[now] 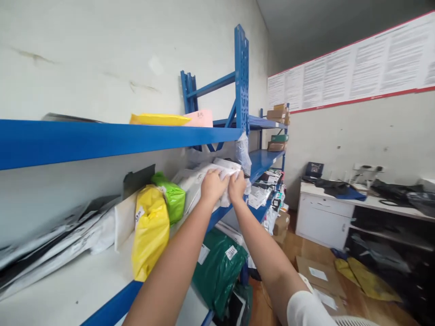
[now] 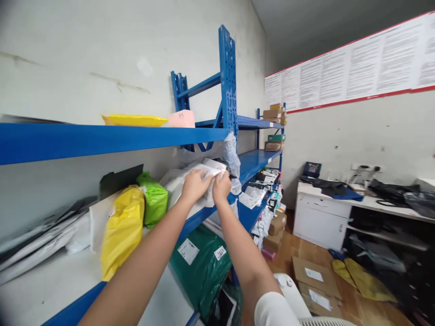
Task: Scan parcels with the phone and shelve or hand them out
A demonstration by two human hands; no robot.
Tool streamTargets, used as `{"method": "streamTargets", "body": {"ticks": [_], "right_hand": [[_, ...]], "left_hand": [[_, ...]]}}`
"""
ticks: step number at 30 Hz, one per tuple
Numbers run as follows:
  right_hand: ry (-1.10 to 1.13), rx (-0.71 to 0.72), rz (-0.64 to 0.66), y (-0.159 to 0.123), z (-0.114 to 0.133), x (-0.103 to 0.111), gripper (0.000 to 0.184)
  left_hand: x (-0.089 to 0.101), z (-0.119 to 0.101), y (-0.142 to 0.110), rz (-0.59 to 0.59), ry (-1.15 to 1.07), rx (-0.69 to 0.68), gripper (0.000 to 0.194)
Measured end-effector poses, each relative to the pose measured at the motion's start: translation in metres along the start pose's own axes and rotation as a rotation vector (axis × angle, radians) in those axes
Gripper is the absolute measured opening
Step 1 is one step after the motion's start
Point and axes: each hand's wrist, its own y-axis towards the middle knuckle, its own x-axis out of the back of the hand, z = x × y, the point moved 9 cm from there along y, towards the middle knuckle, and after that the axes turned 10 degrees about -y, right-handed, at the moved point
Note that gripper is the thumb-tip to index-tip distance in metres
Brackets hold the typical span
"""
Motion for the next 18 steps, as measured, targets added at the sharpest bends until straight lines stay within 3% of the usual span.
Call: {"method": "streamTargets", "body": {"ticks": [2,4,5,7,9,11,13,15,18], "right_hand": [[0.018,0.036,0.029,-0.002,-0.009,-0.001,0.039],[0.030,0.087,0.031,-0.006,-0.011,0.005,0.041],[0.033,0.105,0.004,-0.010,-0.011,0.012,0.044],[0.028,0.140,-0.075,-0.021,-0.004,0.026,0.051],[0.001,0.192,-0.112,-0.033,0.008,0.033,0.061],[-0.033,0.231,-0.087,-0.041,0.018,0.031,0.073],[-0.052,0.224,-0.062,-0.042,0.021,0.026,0.081],[-0.055,0.220,-0.036,-0.038,0.019,0.021,0.083],[-0.059,0.253,0.004,-0.025,0.013,0.015,0.079]], "left_hand": [[0.009,0.005,-0.007,-0.104,0.030,0.007,0.038],[0.020,0.023,-0.012,-0.195,0.152,0.147,0.049],[0.019,0.037,-0.013,-0.157,0.222,0.254,0.058],[0.006,0.066,-0.013,0.056,0.310,0.460,0.069],[-0.010,0.086,-0.015,0.268,0.333,0.568,0.074],[-0.019,0.097,-0.014,0.363,0.349,0.583,0.083],[-0.020,0.102,-0.016,0.384,0.382,0.575,0.084],[-0.016,0.099,-0.019,0.377,0.413,0.537,0.066],[-0.009,0.077,-0.024,0.340,0.440,0.445,0.044]]}}
